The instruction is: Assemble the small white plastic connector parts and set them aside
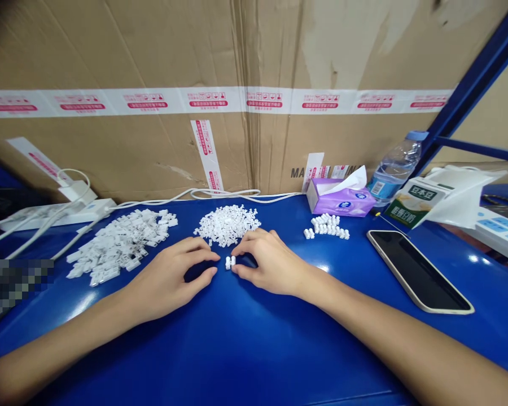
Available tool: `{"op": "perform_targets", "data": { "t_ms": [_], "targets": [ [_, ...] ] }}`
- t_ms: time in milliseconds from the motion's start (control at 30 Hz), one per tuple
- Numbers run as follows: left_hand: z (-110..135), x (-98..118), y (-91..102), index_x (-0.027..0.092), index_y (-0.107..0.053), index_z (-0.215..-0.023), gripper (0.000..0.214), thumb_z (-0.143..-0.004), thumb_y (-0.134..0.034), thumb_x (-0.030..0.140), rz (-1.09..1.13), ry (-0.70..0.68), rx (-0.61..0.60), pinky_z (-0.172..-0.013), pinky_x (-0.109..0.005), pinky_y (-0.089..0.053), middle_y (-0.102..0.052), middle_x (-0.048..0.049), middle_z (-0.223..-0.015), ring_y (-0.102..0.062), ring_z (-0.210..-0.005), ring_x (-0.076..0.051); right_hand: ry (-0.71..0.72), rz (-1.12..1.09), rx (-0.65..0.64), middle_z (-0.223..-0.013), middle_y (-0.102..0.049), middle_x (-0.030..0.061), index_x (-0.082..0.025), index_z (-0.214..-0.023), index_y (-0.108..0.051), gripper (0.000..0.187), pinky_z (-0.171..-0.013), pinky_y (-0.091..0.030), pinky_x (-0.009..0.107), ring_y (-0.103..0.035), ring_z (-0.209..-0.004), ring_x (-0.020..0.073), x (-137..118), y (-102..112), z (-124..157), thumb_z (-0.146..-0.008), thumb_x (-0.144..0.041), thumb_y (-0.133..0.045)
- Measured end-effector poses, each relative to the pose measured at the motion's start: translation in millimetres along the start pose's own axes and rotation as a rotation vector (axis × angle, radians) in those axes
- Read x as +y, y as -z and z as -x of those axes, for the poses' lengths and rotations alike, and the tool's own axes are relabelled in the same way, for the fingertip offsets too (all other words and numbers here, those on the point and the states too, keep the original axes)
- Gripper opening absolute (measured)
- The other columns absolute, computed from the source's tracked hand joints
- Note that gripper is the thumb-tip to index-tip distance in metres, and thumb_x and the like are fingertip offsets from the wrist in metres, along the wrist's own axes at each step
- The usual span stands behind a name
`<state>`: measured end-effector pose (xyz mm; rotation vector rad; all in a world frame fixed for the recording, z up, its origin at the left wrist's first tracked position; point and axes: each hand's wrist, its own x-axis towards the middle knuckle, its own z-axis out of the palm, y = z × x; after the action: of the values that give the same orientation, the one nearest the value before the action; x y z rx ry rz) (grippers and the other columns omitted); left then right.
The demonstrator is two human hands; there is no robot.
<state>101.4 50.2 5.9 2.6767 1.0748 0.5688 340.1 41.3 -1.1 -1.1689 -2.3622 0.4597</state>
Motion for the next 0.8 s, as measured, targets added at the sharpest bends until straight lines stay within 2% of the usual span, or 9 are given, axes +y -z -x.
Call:
{"op": "perform_targets", "data": {
  "t_ms": [167,367,500,567,633,700,800],
  "targets": [
    [2.8,4.6,4.3,0.020,-0.071,-0.113,0.025,-0.095,-0.055,0.026,-0.153,-0.018,-0.062,-0.090,-0.047,-0.050,-0.066,-0.0100,-0.113,-0.060,-0.101,-0.028,0.003,0.021,-0.002,-0.108,-0.070,0.0065,-0.023,-0.114,-0.072,0.024,-0.094,-0.042,0.042,-0.061,-0.106,0.0243,0.0,0.5,0.7,-0.092,-0.030,-0.069],
    [7.9,10.6,7.5,0.020,-0.068,-0.120,0.029,-0.098,-0.052,0.029,-0.215,-0.015,-0.101,-0.091,-0.051,-0.051,-0.063,-0.0121,-0.125,-0.059,-0.111,-0.032,-0.029,0.029,-0.010,-0.108,-0.068,0.0070,-0.022,-0.115,-0.072,0.024,-0.096,-0.042,0.045,-0.059,-0.107,0.0254,-2.0,0.6,0.5,-0.093,-0.028,-0.066],
    [12.0,14.9,5.3,0.017,-0.065,-0.128,0.036,-0.100,-0.048,0.031,-0.272,-0.002,-0.119,-0.095,-0.055,-0.051,-0.061,-0.0160,-0.135,-0.058,-0.121,-0.036,-0.029,0.104,-0.047,-0.111,-0.068,0.0097,-0.020,-0.120,-0.071,0.032,-0.096,-0.045,0.048,-0.059,-0.108,0.0277,-7.7,6.6,2.5,-0.091,-0.032,-0.068],
    [15.3,18.1,2.1,0.014,-0.061,-0.135,0.043,-0.102,-0.044,0.035,-0.312,-0.001,-0.136,-0.100,-0.059,-0.049,-0.058,-0.0188,-0.142,-0.054,-0.129,-0.039,-0.036,0.185,-0.095,-0.120,-0.067,0.0135,-0.018,-0.126,-0.068,0.040,-0.096,-0.046,0.053,-0.059,-0.112,0.0319,-14.6,10.8,6.8,-0.091,-0.038,-0.067],
    [19.6,22.3,-1.7,0.010,-0.055,-0.143,0.053,-0.103,-0.041,0.042,-0.348,-0.001,-0.169,-0.106,-0.064,-0.044,-0.052,-0.0218,-0.149,-0.048,-0.137,-0.043,-0.057,0.258,-0.163,-0.139,-0.059,0.0195,-0.014,-0.137,-0.061,0.056,-0.102,-0.043,0.062,-0.053,-0.126,0.0398,-23.4,13.9,13.0,-0.092,-0.047,-0.064],
    [23.6,27.3,-4.9,0.009,-0.048,-0.149,0.061,-0.104,-0.038,0.047,-0.376,0.007,-0.215,-0.109,-0.069,-0.039,-0.044,-0.0227,-0.155,-0.040,-0.142,-0.046,-0.094,0.283,-0.256,-0.156,-0.041,0.0253,-0.006,-0.150,-0.046,0.077,-0.112,-0.034,0.067,-0.037,-0.143,0.0457,-32.1,15.1,19.3,-0.092,-0.057,-0.058],
    [26.6,34.0,-7.0,0.010,-0.041,-0.154,0.063,-0.104,-0.035,0.048,-0.419,0.029,-0.280,-0.110,-0.071,-0.036,-0.034,-0.0206,-0.160,-0.031,-0.147,-0.047,-0.166,0.292,-0.384,-0.163,-0.018,0.0253,0.000,-0.157,-0.026,0.088,-0.120,-0.023,0.066,-0.017,-0.152,0.0438,-40.7,14.7,24.7,-0.096,-0.062,-0.045]
  ]
}}
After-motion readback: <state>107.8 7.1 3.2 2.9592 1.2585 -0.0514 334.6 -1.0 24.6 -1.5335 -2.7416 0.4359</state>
